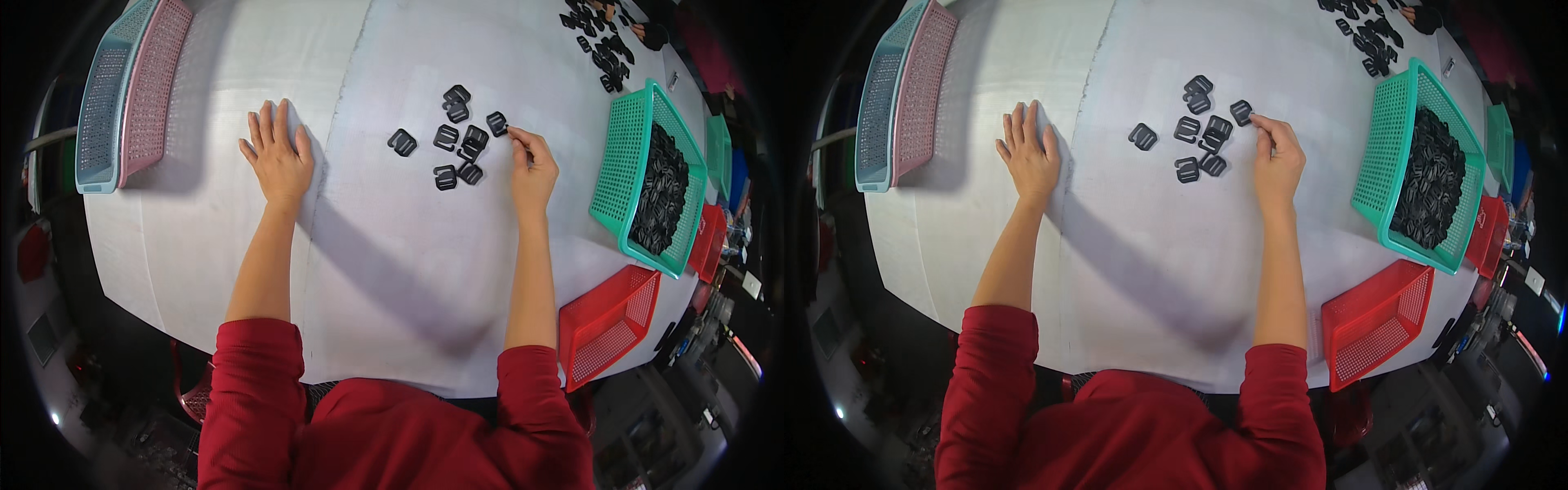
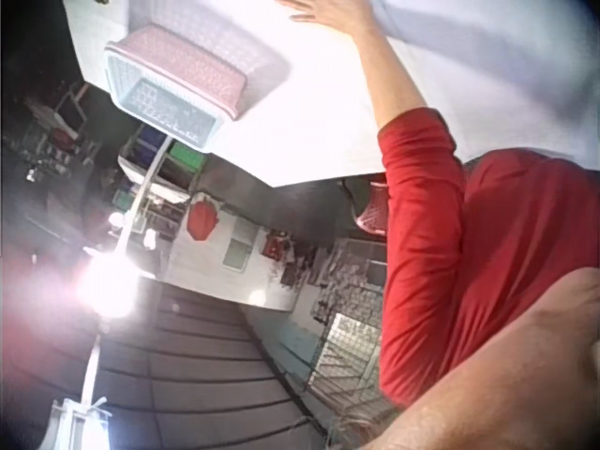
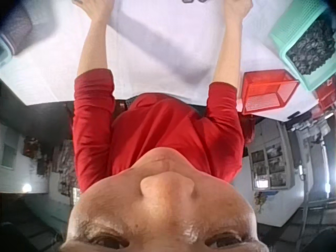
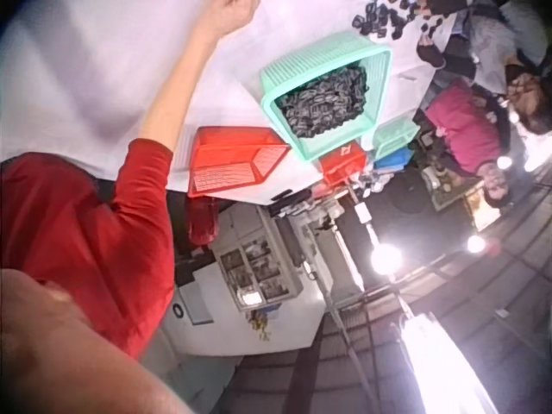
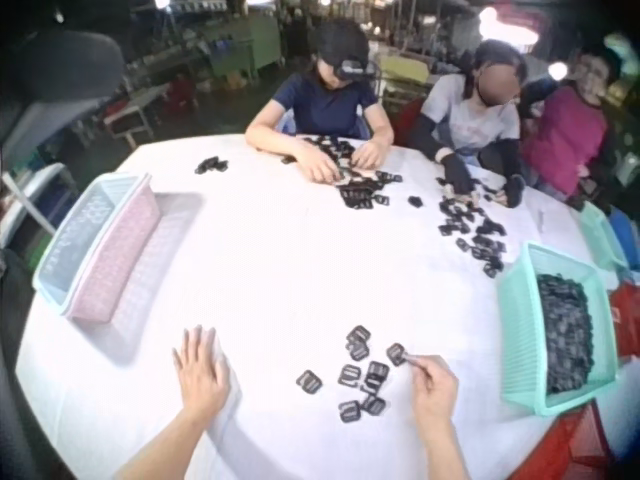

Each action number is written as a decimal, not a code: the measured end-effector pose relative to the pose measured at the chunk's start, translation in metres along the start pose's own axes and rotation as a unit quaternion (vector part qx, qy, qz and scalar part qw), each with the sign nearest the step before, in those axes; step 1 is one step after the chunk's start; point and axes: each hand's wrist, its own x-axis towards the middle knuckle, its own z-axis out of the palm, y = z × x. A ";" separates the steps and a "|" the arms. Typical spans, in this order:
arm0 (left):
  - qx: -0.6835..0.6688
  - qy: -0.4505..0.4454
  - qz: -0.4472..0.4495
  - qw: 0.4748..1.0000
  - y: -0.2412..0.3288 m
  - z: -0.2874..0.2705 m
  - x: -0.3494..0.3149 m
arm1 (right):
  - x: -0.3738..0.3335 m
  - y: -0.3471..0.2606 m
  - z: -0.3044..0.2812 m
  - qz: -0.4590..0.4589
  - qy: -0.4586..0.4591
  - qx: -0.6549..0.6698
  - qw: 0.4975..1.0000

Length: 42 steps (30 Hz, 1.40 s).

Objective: The person sorts small black plastic parts on a white table, picking them up by hand and placing them into a red basket. They repeatedly gather the parts from the table surface and transfer them into the basket, occasionally moving the basket or other containers to manage the workspace.

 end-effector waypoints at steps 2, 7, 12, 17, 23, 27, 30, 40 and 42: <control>0.002 -0.001 -0.003 1.000 -0.002 0.002 -0.001 | -0.012 0.000 -0.003 -0.005 0.022 -0.027 0.999; -0.007 0.002 -0.006 1.000 -0.003 0.002 -0.001 | -0.015 -0.033 0.031 -0.127 -0.038 -0.086 0.987; -0.023 -0.008 -0.011 1.000 -0.002 0.000 0.000 | -0.004 -0.030 0.052 -0.126 0.007 -0.117 0.985; -0.009 0.000 -0.008 1.000 -0.003 0.005 0.000 | 0.022 -0.023 0.059 -0.113 -0.015 -0.102 0.988; -0.009 0.011 0.000 1.000 -0.004 0.005 -0.001 | 0.016 -0.015 0.024 -0.060 0.038 -0.022 0.997; -0.003 0.016 0.003 1.000 -0.006 0.007 0.000 | -0.017 -0.015 0.013 -0.037 -0.034 -0.084 0.995; -0.004 0.015 0.005 1.000 -0.009 0.010 0.000 | -0.039 -0.023 0.015 -0.078 -0.063 -0.121 0.988; -0.028 0.011 0.015 0.999 -0.010 0.010 0.001 | -0.051 -0.023 0.025 0.034 0.035 -0.121 0.992; -0.032 0.008 0.016 0.999 -0.010 0.010 0.000 | -0.047 -0.031 0.030 0.056 0.045 -0.107 0.992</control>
